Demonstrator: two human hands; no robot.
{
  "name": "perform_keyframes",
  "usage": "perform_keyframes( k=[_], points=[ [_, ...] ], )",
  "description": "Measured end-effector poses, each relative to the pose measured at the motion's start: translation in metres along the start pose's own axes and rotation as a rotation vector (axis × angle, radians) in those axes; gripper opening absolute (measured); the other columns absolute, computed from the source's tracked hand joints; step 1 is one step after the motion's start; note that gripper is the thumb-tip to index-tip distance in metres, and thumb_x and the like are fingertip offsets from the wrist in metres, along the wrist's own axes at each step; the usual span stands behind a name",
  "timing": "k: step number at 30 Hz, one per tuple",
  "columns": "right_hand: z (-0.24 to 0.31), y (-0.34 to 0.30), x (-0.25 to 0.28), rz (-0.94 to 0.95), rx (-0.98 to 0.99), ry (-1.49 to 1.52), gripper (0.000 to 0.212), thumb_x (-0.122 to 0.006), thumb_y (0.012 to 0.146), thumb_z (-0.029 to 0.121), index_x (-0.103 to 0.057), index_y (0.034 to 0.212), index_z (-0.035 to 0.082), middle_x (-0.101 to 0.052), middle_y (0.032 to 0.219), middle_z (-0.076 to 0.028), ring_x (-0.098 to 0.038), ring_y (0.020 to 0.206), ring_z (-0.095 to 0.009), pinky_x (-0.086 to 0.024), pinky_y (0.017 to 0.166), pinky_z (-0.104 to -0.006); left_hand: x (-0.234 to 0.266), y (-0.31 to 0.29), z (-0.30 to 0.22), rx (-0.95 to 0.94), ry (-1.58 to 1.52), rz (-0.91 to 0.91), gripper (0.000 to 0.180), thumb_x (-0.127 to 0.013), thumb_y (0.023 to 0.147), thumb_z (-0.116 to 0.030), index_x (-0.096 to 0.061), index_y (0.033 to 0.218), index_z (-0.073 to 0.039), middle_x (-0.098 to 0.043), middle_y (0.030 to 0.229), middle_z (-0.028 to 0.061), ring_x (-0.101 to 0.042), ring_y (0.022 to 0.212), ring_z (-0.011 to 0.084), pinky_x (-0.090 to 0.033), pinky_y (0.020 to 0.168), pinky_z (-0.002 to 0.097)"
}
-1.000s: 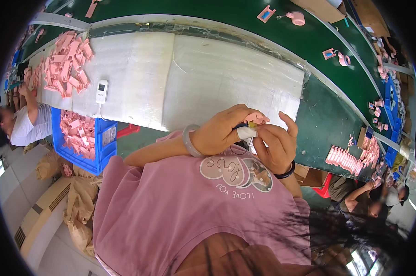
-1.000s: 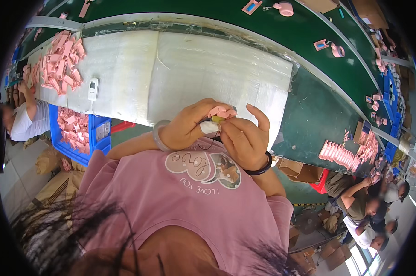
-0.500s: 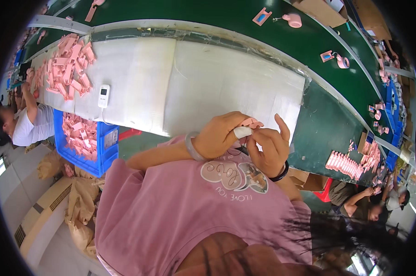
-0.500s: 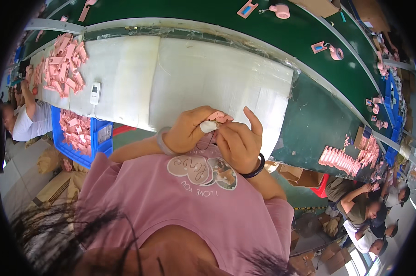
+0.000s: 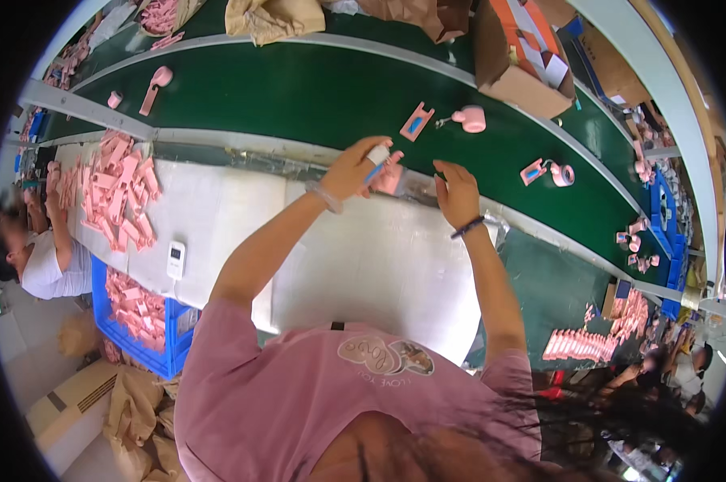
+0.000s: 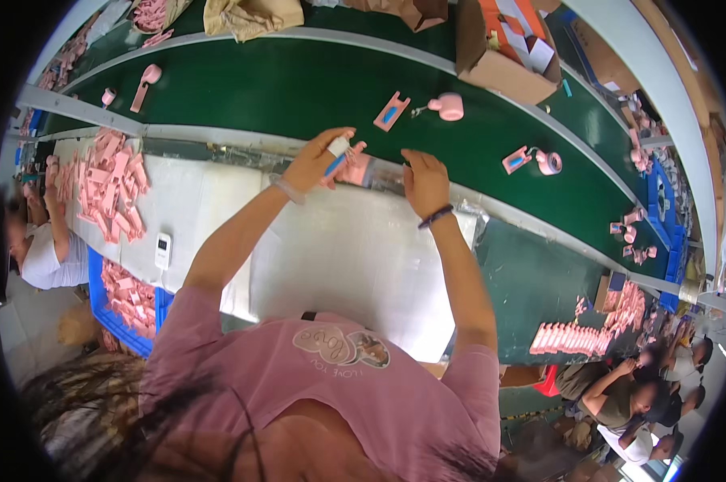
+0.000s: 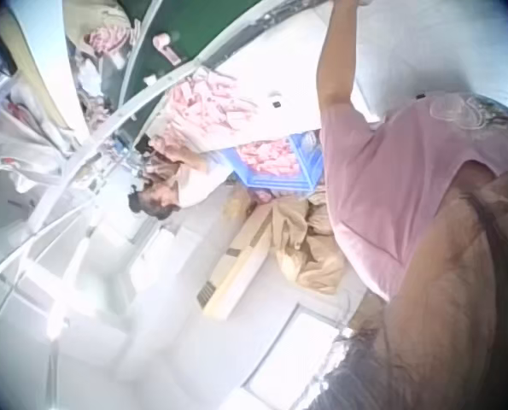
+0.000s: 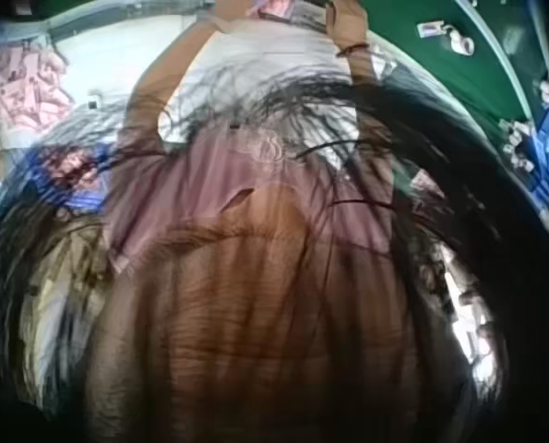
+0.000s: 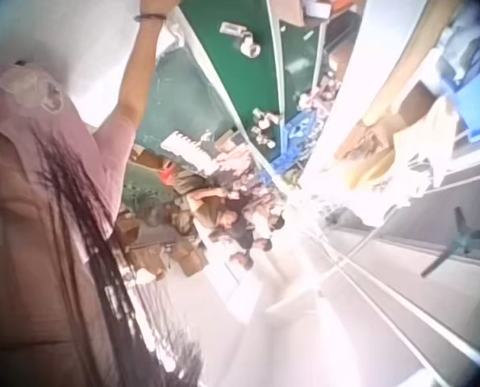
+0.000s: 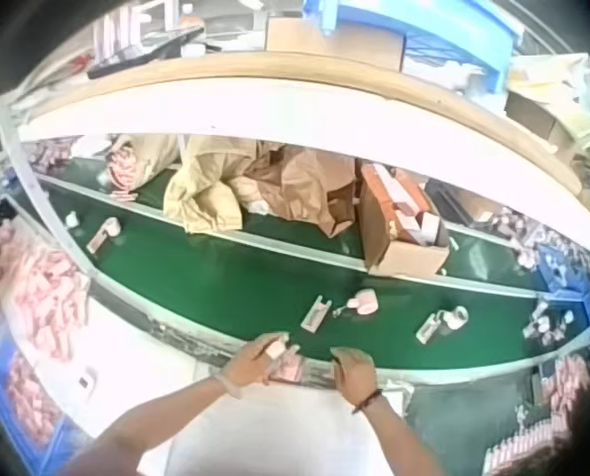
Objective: The person assembles handheld fan components by attaching internal parts into plastic casings by hand and placing the assembled units onto a conveyor belt.
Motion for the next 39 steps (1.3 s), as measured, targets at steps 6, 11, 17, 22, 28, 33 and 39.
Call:
perform_keyframes(
  k=[6,11,17,22,28,33,39],
  points=[
    [-0.099,0.101,-0.080,0.040,0.281,-0.677,0.037,-0.045,0.087,0.017,-0.057,0.120,0.006,-0.059,0.122,-0.009,-0.049,0.123,-0.025,-0.027,0.110,-0.0449,0.103,0.104,0.010,-0.108,0.358,-0.382,0.038,-0.051,0.095,-0.032,-0.054,0.126,-0.009,-0.063,0.081,0.0081,-0.061,0.061,0.0176,-0.050,0.048,0.0305],
    [-0.120,0.125,-0.091,0.266,0.378,-0.636,0.021,-0.048,0.085,0.014,-0.066,0.092,0.007,-0.062,0.077,-0.009,-0.060,0.084,-0.023,-0.029,0.109,-0.0474,0.115,0.081,-0.032,-0.433,1.022,-0.769,0.047,-0.067,0.071,-0.005,-0.051,0.115,0.002,-0.052,0.121,0.0229,-0.050,0.108,0.0417,-0.042,0.090,0.0477],
    [-0.073,0.100,-0.058,0.254,0.475,-0.411,0.015,-0.058,0.085,0.017,-0.059,0.097,0.007,-0.059,0.088,-0.011,-0.058,0.086,-0.031,-0.041,0.085,-0.0455,0.058,-0.002,0.031,-0.597,0.773,-0.524,0.062,-0.066,0.069,-0.002,-0.048,0.129,-0.006,-0.043,0.134,0.0208,-0.041,0.123,0.0395,-0.035,0.103,0.0446],
    [0.005,0.043,-0.021,0.396,0.185,0.172,0.013,-0.051,0.082,0.001,-0.055,0.093,0.005,-0.055,0.089,-0.018,-0.055,0.083,-0.039,-0.044,0.071,-0.0456,0.021,-0.048,0.010,-0.571,0.553,-0.300,0.054,-0.062,0.081,-0.009,-0.045,0.132,-0.005,-0.043,0.134,0.0188,-0.040,0.125,0.0364,-0.034,0.106,0.0421],
    [0.149,-0.026,0.038,0.638,0.179,0.588,0.011,-0.062,0.080,-0.002,-0.058,0.089,0.001,-0.053,0.076,-0.010,-0.053,0.063,-0.019,-0.042,0.057,-0.0293,-0.018,-0.096,0.042,0.046,-0.070,0.326,0.043,-0.056,0.091,-0.022,-0.048,0.128,0.000,-0.059,0.113,0.0139,-0.056,0.106,0.0252,-0.045,0.092,0.0359],
    [0.182,-0.069,0.050,0.796,0.171,0.597,0.010,-0.065,0.081,0.004,-0.059,0.089,0.001,-0.053,0.076,-0.010,-0.055,0.065,-0.022,-0.043,0.057,-0.0306,-0.059,-0.157,0.096,0.163,-0.320,0.694,0.029,-0.053,0.092,-0.023,-0.057,0.109,0.000,-0.063,0.097,0.0100,-0.064,0.071,0.0186,-0.053,0.064,0.0305],
    [0.200,-0.098,0.071,0.777,0.280,0.451,0.013,-0.066,0.077,0.005,-0.060,0.088,0.002,-0.059,0.082,-0.015,-0.058,0.072,-0.035,-0.046,0.063,-0.0398,-0.070,-0.206,0.073,0.387,-0.476,0.576,0.037,-0.049,0.097,-0.036,-0.059,0.105,-0.001,-0.063,0.088,0.0057,-0.062,0.075,0.0140,-0.052,0.063,0.0306]
  ],
)
Point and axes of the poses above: each hand's wrist, its own y-axis towards the middle knuckle, its own x-axis out of the back of the hand, z = x × y, the point moved 4 cm from there along y, towards the middle knuckle
